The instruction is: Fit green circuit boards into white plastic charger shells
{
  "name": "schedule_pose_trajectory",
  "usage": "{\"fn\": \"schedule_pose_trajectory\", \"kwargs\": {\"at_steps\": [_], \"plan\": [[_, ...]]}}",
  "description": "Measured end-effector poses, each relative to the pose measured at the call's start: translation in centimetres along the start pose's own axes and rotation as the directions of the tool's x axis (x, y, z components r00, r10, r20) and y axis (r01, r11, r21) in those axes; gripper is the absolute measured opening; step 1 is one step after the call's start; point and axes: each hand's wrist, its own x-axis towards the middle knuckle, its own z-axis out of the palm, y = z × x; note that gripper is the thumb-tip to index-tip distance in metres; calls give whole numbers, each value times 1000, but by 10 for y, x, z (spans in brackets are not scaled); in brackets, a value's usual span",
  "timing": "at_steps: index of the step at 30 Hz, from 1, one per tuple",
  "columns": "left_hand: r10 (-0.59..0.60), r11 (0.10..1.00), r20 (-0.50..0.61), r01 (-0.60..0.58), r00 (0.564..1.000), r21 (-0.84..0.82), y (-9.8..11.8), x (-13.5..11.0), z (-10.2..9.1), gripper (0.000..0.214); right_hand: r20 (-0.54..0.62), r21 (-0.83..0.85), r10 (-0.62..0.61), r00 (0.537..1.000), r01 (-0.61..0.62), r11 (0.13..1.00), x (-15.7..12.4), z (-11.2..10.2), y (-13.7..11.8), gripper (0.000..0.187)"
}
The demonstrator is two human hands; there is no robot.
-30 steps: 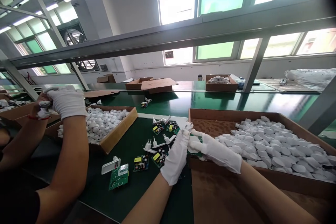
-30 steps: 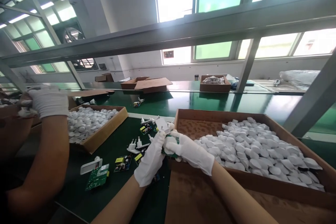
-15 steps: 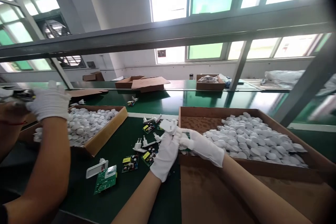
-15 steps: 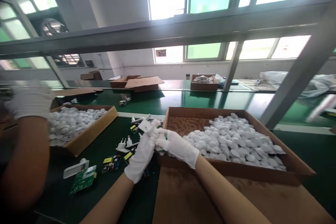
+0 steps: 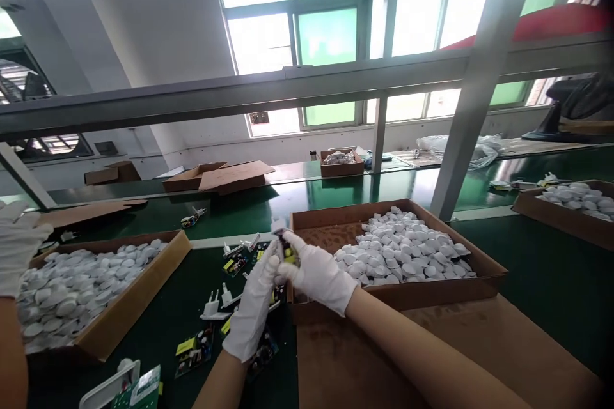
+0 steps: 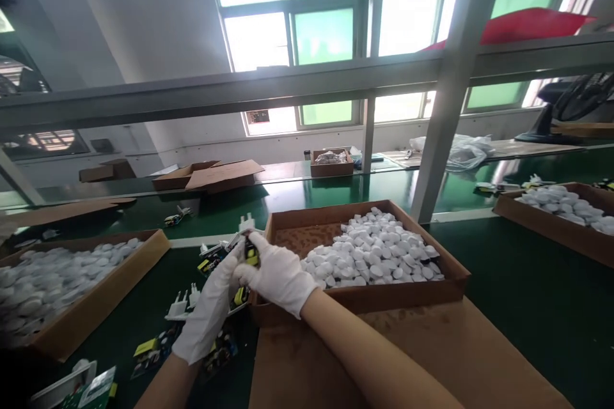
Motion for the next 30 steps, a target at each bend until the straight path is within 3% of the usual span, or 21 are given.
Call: {"fn": "schedule_pose_trajectory", "kwargs": {"at_steps": [3, 6, 10, 14, 17, 19, 22, 25, 30], "plan": [[-15, 1000, 50, 16, 999, -25, 0, 5, -3, 34, 96, -264, -271, 958, 287, 921, -9, -2, -8, 72], [-72, 993, 8, 72, 997, -90, -4, 13, -7, 33, 76, -317, -333, 940, 339, 886, -10, -1, -10, 64], [-163, 962, -147, 124, 976, -243, -9, 23, -12, 16, -6, -306, -155, 988, 146, 941, -5, 5, -9, 39], [-205, 915, -246, 96, 947, -391, -6, 26, -18, 15, 5, -282, -34, 999, 34, 959, 2, 1, -3, 33], [-160, 914, -226, 58, 961, -401, -2, 24, -23, 15, 106, -403, 105, 989, -54, 914, 9, -19, 9, 35], [-118, 912, -174, 38, 978, -408, -1, 22, -25, 16, 145, -495, 244, 959, -143, 857, 14, -36, 20, 44], [-60, 913, -110, 10, 992, -408, 0, 19, -25, 18, 182, -553, 340, 922, -190, 811, 17, -53, 36, 51], [-28, 917, -89, -10, 996, -400, 1, 16, -22, 18, 235, -588, 382, 894, -183, 788, 14, -51, 40, 45], [-96, 922, -113, 45, 989, -386, 0, 14, -18, 19, 251, -603, 350, 903, -137, 786, 15, -27, 29, 43]]}}
